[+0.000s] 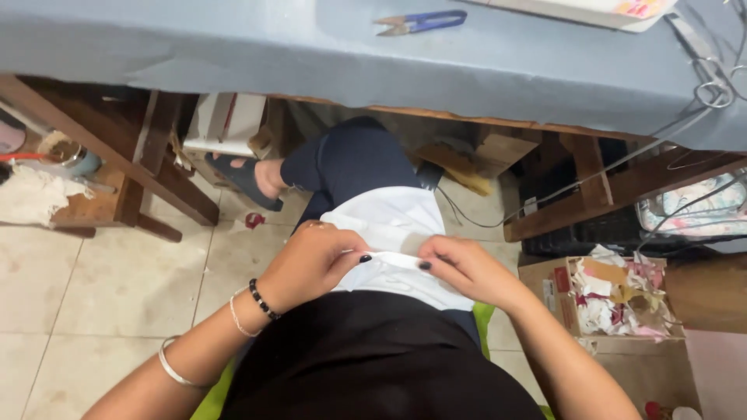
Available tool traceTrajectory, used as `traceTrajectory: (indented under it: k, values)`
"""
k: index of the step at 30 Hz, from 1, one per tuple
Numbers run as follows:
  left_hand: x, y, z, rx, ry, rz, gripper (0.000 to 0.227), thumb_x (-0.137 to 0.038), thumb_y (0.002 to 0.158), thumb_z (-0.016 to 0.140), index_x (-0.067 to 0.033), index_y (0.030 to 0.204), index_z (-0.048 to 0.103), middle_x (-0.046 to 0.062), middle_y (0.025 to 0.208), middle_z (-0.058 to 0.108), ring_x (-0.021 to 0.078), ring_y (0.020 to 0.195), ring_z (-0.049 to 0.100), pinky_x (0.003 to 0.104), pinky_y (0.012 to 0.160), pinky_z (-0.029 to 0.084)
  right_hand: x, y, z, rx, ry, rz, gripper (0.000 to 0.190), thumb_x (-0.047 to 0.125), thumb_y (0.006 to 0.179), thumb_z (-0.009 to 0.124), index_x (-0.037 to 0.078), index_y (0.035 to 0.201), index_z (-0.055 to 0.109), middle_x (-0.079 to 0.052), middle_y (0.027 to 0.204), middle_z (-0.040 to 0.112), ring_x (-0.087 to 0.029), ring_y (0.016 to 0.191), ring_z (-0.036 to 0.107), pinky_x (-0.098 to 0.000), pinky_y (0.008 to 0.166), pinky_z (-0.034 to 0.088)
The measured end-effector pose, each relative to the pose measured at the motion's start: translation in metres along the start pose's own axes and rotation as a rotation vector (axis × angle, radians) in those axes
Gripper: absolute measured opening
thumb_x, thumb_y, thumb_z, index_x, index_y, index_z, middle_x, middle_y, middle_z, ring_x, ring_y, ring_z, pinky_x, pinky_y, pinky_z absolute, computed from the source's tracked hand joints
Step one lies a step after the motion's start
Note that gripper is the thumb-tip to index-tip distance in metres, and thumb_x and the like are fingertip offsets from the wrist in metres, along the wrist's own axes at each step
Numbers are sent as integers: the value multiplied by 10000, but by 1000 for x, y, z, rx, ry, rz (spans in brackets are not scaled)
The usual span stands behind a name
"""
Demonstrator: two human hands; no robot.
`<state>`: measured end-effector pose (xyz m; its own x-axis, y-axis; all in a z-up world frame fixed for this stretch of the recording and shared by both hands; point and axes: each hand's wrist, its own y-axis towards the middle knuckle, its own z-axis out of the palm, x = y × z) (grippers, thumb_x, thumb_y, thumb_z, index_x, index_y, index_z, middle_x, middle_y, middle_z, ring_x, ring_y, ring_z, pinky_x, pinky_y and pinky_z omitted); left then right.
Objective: Threading a thin white cord through the casing of a white fabric garment component, likely a face mask.
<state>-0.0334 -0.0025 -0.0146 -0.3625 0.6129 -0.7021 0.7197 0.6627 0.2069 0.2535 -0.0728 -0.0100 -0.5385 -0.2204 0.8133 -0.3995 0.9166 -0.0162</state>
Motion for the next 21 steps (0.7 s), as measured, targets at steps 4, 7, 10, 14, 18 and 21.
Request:
traceTrajectory:
  k: [4, 7, 10, 14, 18, 21]
  values:
    - [10, 3, 13, 29, -6, -66, 109, -182, 921, 618, -184, 886, 721, 34, 657, 704, 299, 710, 684, 378, 725, 521, -18, -32, -16, -62, -19, 90, 155, 159, 898, 706, 71, 1020, 744, -157, 824, 782, -328, 815, 754, -460, 790, 570]
    - [25, 4, 37, 29, 26, -64, 119, -203, 933, 600, -175, 877, 700, 46, 633, 670, 302, 695, 664, 385, 716, 513, -47, -60, -22, -187, -130, 168, 156, 218, 835, 790, 125, 960, 790, -108, 788, 799, -293, 782, 757, -416, 774, 571]
    - [38, 13, 50, -5, 93, -64, 95, -210, 924, 617, -171, 884, 694, 55, 642, 669, 315, 709, 669, 392, 720, 517, -78, -80, -28, -313, -219, 230, 145, 271, 793, 834, 167, 892, 813, -57, 745, 796, -277, 767, 736, -385, 779, 563]
    - [35, 23, 79, 64, 69, -24, 111, -223, 930, 604, -159, 929, 694, 115, 716, 693, 369, 780, 678, 459, 758, 529, -90, -72, -3, -329, -218, 254, 125, 263, 818, 823, 172, 901, 802, -57, 758, 792, -267, 798, 741, -376, 787, 570]
    - [22, 32, 66, 158, 102, -62, 177, -252, 957, 548, -171, 1008, 697, 120, 813, 728, 380, 874, 693, 492, 840, 524, -56, -45, -16, -146, -193, 226, 171, 212, 846, 782, 139, 1000, 769, -128, 866, 806, -357, 902, 750, -477, 844, 573]
    - [11, 28, 52, 224, 146, -123, 195, -251, 973, 532, -202, 1040, 709, 69, 835, 742, 330, 897, 703, 481, 900, 493, -33, -26, -21, -109, -136, 17, 193, 192, 920, 674, 144, 1094, 743, -118, 1056, 769, -369, 1102, 689, -496, 945, 529]
